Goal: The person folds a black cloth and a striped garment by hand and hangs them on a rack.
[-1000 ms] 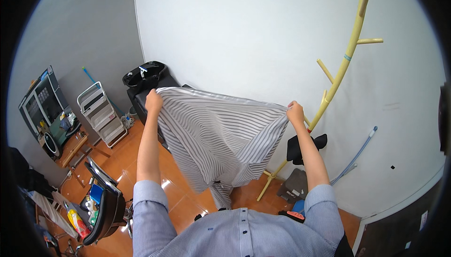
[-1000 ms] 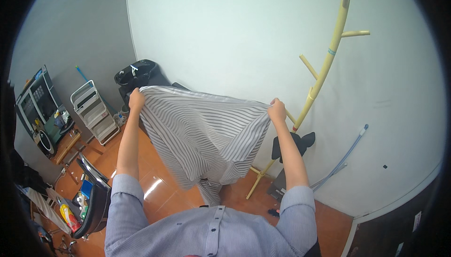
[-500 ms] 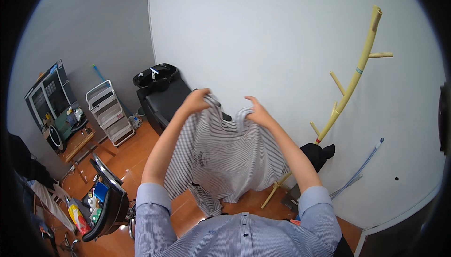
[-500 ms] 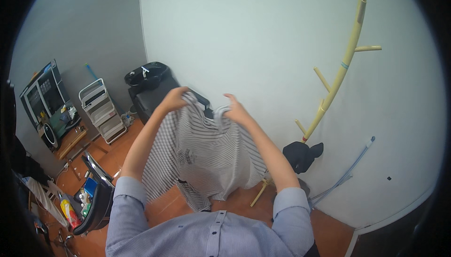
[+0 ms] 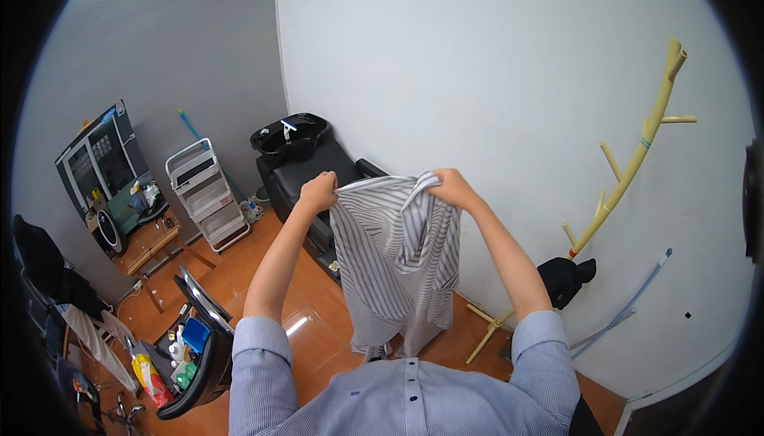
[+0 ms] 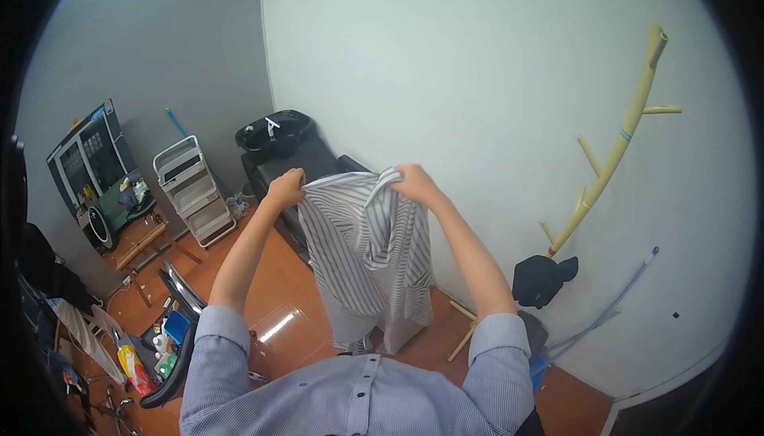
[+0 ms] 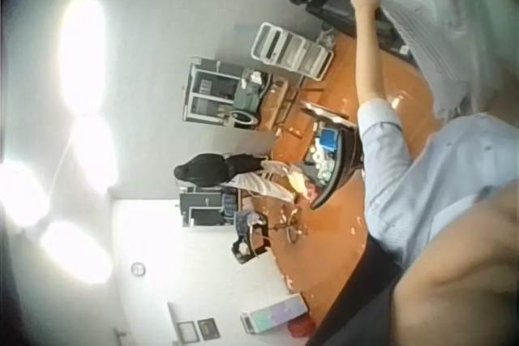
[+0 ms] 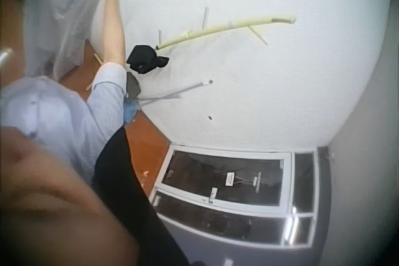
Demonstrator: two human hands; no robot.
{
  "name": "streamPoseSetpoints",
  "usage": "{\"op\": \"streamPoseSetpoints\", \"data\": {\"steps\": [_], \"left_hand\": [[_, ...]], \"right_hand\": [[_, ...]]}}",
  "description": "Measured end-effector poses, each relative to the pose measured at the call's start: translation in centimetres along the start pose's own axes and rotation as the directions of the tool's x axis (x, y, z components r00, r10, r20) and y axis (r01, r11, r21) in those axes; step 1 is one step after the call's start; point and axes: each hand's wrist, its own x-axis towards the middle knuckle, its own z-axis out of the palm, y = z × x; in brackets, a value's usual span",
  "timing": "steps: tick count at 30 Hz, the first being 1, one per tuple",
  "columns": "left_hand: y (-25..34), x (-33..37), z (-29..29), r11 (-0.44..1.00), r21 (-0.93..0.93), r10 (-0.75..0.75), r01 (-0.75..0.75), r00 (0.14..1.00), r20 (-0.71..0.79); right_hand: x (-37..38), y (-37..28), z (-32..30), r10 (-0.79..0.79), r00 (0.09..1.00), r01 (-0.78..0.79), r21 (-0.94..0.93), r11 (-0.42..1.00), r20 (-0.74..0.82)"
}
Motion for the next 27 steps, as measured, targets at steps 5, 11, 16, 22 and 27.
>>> {"op": "streamPoseSetpoints", "data": {"steps": [5,11,16,22,27], "left_hand": [[-6.4,0.7,0.2,0.993,0.057,-0.107,0.106,0.994,0.028],[-9.6,1.7,0.3,0.997,0.003,-0.074,0.074,0.99,0.117],[-9.9,2.9,1.3,0.929,-0.365,-0.014,0.06,0.992,0.127],[-13.6,1.9,3.2,0.951,-0.272,0.184,-0.145,0.975,0.125],[-16.3,2.6,3.7,0.95,-0.311,0.025,0.035,0.982,0.186]], "right_hand": [[1.7,-0.2,-2.7,-0.05,0.985,0.031,-0.114,0.993,-0.165],[1.1,1.5,-4.6,0.035,0.966,-0.041,-0.015,0.999,-0.257],[0.0,4.2,-4.9,0.173,0.87,-0.095,0.187,0.978,-0.462],[-3.0,7.8,-8.2,0.402,0.621,-0.037,0.487,0.873,-0.673],[-6.5,9.8,-12.9,0.462,0.452,0.014,0.524,0.852,-0.763]]}}
